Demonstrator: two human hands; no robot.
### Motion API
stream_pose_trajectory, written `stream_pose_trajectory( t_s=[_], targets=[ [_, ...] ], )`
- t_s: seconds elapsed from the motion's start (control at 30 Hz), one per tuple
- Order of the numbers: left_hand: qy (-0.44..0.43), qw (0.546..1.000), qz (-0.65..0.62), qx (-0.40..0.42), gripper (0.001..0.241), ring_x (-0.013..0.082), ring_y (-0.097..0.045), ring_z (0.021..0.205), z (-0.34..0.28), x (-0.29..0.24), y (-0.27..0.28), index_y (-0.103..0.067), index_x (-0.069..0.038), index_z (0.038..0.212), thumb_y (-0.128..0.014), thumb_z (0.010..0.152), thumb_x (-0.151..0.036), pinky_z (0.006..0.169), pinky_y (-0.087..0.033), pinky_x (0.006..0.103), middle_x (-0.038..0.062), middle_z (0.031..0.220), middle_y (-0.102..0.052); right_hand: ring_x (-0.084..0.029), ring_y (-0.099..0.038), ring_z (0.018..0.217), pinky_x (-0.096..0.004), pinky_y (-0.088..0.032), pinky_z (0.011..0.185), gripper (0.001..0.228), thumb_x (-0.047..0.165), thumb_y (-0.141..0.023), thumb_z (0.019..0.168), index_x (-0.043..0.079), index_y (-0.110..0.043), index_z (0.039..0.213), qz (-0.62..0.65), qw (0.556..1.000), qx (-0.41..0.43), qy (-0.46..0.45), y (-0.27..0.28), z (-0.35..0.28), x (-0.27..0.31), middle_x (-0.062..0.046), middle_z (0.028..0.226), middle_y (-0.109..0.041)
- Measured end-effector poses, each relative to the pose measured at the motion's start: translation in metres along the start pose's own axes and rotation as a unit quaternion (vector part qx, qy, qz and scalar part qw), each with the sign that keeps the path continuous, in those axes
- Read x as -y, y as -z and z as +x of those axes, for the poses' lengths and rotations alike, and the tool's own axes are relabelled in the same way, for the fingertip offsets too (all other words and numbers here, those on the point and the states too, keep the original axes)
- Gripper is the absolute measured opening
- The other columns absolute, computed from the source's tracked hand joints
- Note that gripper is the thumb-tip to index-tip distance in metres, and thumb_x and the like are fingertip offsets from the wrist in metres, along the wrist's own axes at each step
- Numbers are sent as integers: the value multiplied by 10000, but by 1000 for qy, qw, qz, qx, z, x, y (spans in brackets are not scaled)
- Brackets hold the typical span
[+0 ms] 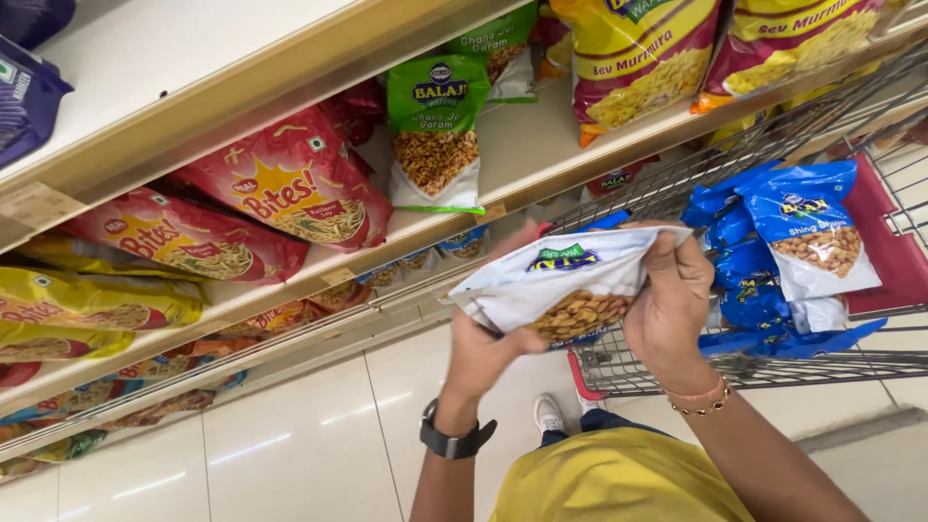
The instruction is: Selecting snack bags from shelves and placing them into a shopping cart.
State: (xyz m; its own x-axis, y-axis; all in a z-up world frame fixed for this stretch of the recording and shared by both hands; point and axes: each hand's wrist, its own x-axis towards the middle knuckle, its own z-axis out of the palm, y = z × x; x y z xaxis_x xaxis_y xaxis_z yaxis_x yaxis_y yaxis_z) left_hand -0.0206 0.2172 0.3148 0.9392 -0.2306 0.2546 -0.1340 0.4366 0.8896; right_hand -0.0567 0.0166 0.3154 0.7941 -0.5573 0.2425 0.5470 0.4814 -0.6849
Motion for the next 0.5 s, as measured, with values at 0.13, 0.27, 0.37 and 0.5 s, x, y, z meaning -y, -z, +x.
stream_pose_trajectory(
  t_s=[0.13,0.27,0.37,0.5],
  targets=[
    [112,992,63,0,296,144,-608,833,-15,17,7,-705,35,1157,-782,959,-171,738,-489,316,73,961,-706,-234,-704,1027,-395,-564,1027,297,247,-609,1141,-48,-642,1140,-14,1000,2,0,-2,-5,-3,-135,1079,-715],
    [61,992,75,-81,270,114,-607,882,-22,22,5,-687,22,1147,-723,1004,-204,776,-494,267,46,999,-695,-287,-708,1138,-407,-555,1045,394,326,-611,1093,-41,-630,1234,-68,995,54,-46,-12,1,13,-186,1182,-726],
    [36,987,54,-146,262,123,-650,959,-26,21,8,-653,14,1144,-676,1027,-220,856,-536,279,62,1065,-705,-284,-664,1272,-420,-530,1128,590,460,-641,1024,-15,-565,1366,-91,984,140,-63,-2,-3,17,-190,1339,-683],
    [38,971,-35,-234,295,152,-659,995,-19,-6,-8,-597,15,1215,-643,1028,-208,900,-540,334,91,1121,-691,-230,-459,1480,-388,-352,1258,1062,592,-738,829,18,-330,1625,-191,938,276,-91,37,-23,-5,-139,1590,-458]
  ],
)
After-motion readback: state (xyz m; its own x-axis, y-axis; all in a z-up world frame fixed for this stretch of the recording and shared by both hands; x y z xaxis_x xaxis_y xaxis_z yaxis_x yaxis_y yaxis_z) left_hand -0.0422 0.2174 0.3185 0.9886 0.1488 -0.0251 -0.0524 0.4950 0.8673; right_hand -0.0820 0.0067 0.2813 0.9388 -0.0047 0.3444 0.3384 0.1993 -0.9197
